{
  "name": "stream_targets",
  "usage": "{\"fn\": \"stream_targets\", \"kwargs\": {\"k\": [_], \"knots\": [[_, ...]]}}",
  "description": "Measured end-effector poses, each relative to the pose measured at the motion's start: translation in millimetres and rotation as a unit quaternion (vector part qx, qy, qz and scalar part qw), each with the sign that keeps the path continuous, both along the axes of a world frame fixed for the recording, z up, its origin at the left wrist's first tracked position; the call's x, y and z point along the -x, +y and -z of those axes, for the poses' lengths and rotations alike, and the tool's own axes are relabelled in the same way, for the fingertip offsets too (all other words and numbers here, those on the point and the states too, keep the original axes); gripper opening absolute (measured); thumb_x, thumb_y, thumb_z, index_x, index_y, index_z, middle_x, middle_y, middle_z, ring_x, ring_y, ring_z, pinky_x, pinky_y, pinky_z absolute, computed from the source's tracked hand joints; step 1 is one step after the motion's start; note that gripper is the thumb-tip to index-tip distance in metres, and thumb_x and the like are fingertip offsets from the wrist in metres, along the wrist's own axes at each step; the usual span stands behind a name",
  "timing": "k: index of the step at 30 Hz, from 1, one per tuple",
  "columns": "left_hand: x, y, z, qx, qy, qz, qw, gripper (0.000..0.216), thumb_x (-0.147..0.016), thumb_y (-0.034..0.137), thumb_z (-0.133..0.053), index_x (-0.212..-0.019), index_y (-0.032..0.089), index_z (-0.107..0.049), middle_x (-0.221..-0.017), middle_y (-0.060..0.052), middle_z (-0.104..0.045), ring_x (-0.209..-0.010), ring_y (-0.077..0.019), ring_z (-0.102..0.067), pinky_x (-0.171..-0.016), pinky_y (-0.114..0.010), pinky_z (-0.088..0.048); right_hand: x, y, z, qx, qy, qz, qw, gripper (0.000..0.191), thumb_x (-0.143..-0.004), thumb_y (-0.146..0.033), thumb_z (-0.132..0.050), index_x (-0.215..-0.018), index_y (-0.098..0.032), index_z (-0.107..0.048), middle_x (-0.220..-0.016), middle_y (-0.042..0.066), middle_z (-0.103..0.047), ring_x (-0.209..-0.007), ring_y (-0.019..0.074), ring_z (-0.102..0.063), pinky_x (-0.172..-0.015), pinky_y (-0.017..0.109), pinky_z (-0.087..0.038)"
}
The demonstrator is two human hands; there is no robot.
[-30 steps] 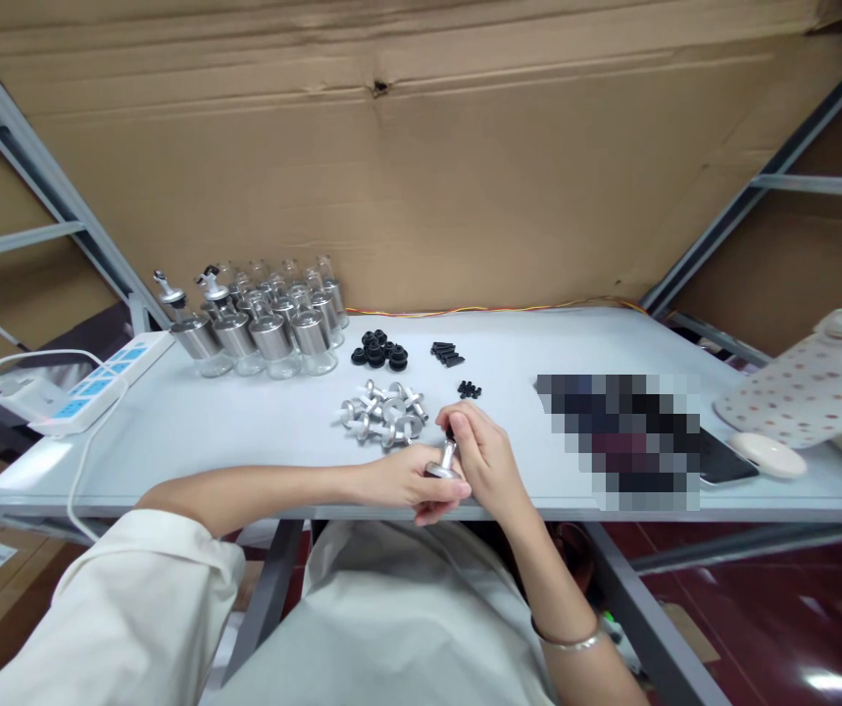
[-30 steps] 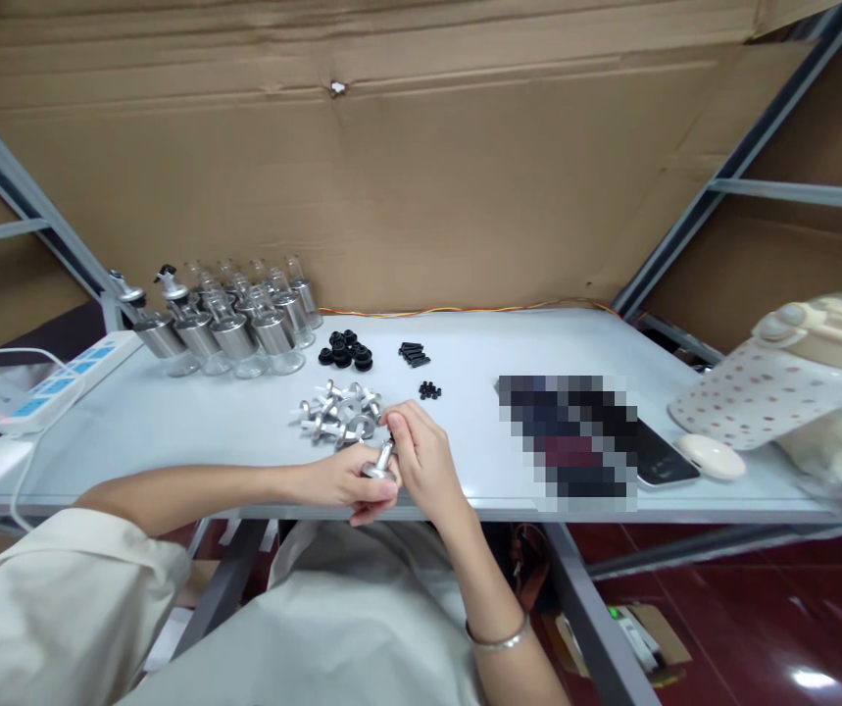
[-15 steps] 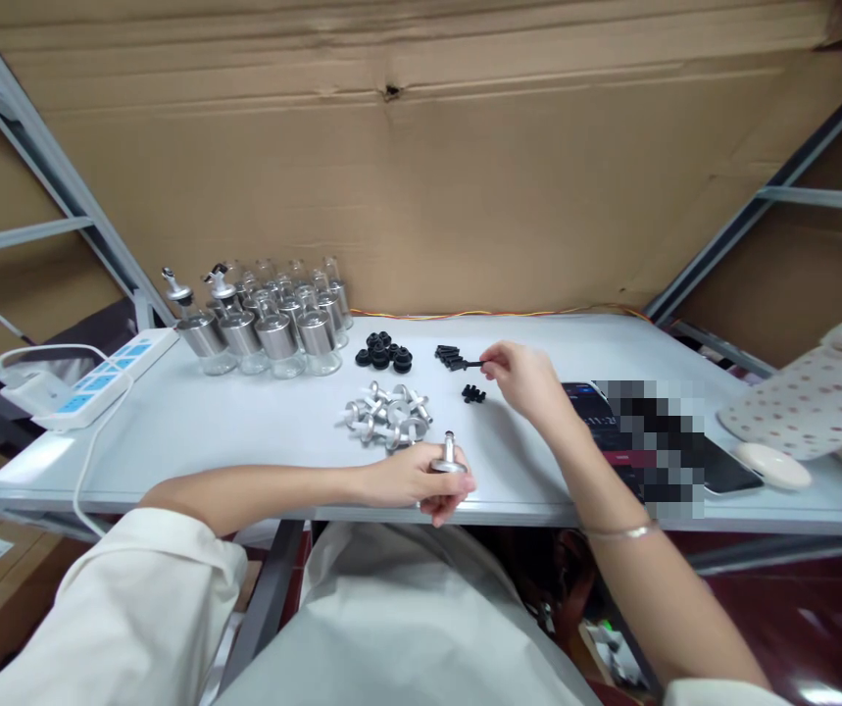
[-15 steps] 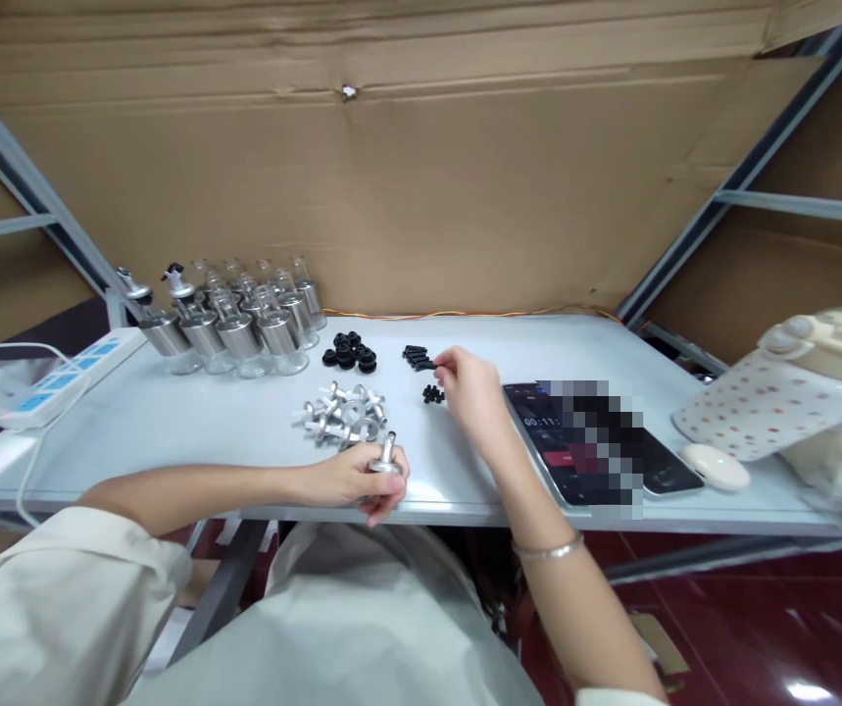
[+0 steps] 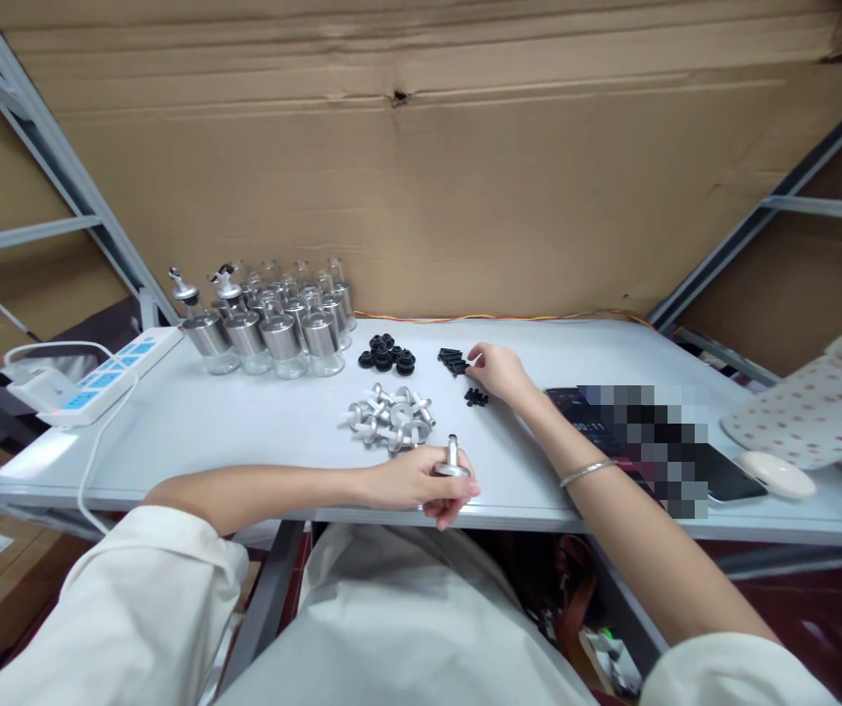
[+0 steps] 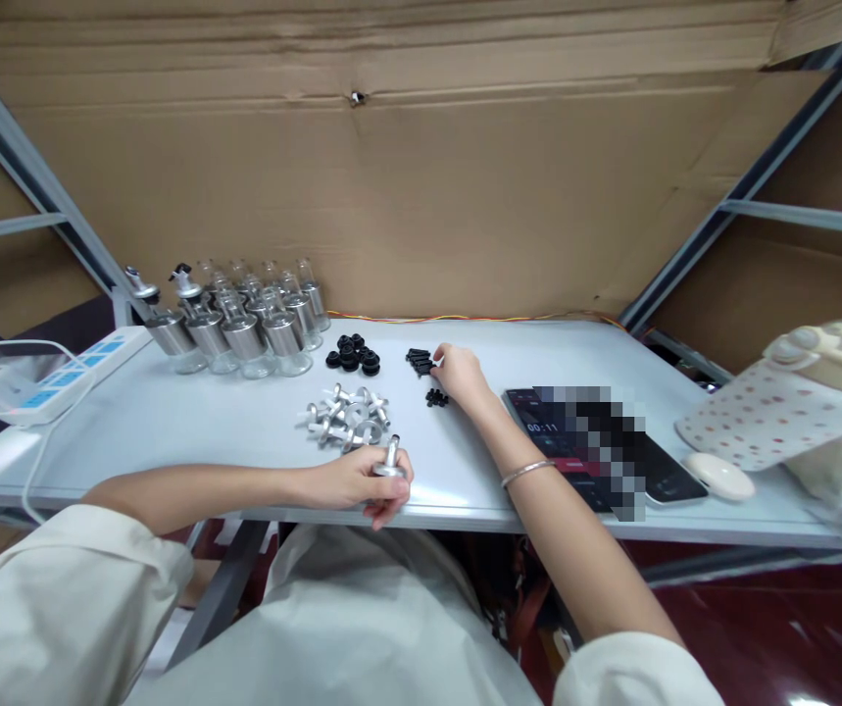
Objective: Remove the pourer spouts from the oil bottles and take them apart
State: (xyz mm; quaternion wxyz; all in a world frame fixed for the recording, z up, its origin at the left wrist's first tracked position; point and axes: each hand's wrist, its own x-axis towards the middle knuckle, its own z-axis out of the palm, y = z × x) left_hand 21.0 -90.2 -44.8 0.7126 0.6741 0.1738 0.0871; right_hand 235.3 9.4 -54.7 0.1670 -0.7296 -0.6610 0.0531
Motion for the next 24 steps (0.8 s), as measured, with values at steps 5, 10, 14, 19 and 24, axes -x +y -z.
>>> {"fn": "stream_targets", "kwargs": {"k": [5, 10, 14, 19, 24], "knots": [[0, 1, 0.4, 0.007, 0.003, -0.002, 1.000, 0.044, -0.077, 0.058, -0.057, -0.076, 0.016, -0.045, -0.052, 0.004, -0.055, -0.045, -0.0053, -0.042, -0.050, -0.022, -0.034, 6, -9, -12.6, -0.012, -0.006, 0.007, 1.000, 0.025, -0.081, -0.018, -0.058, -0.104, -0.010, -0.064, -0.088, 0.014, -0.070, -0.083, 0.0232, -0.062, -0.073, 0.030, -0.041], [0, 0, -0.4, 0.017, 0.009, -0.011, 1.000, 0.045, -0.074, 0.058, -0.060, -0.078, 0.017, -0.044, -0.051, 0.005, -0.055, -0.045, -0.0056, -0.043, -0.051, -0.022, -0.033, 26, -63, -38.2, -0.079, 0.111, -0.059, 0.989, 0.017, -0.083, -0.021, -0.050, -0.085, -0.017, -0.066, -0.078, 0.006, -0.068, -0.069, 0.0177, -0.059, -0.068, 0.028, -0.041], [-1, 0, -2.7, 0.024, 0.001, -0.008, 1.000, 0.045, -0.071, 0.056, -0.064, -0.078, 0.017, -0.043, -0.050, 0.006, -0.055, -0.044, -0.0053, -0.043, -0.049, -0.022, -0.032, 46, -111, -27.3, -0.083, 0.351, -0.116, 0.925, 0.027, -0.085, -0.038, -0.048, -0.079, -0.017, -0.065, -0.069, 0.002, -0.063, -0.063, 0.0142, -0.055, -0.062, 0.026, -0.044], [-3, 1, -2.4, 0.013, -0.004, 0.000, 1.000, 0.038, -0.071, 0.047, -0.067, -0.075, 0.016, -0.046, -0.051, 0.005, -0.055, -0.046, -0.0052, -0.046, -0.050, -0.021, -0.035, 58, -136, 4.8, 0.022, 0.567, -0.138, 0.812, 0.033, -0.083, -0.049, -0.053, -0.079, -0.017, -0.063, -0.068, 0.001, -0.058, -0.058, 0.0130, -0.053, -0.055, 0.025, -0.044], [-3, 2, -1.1, 0.028, 0.007, 0.003, 1.000, 0.032, -0.071, 0.037, -0.070, -0.079, 0.015, -0.049, -0.052, 0.006, -0.055, -0.048, -0.0060, -0.049, -0.051, -0.021, -0.037, 56, -137, 10.0, 0.017, 0.612, -0.164, 0.773, 0.031, -0.080, -0.046, -0.060, -0.070, -0.017, -0.062, -0.082, 0.003, -0.058, -0.066, 0.0122, -0.053, -0.061, 0.025, -0.046]]}}
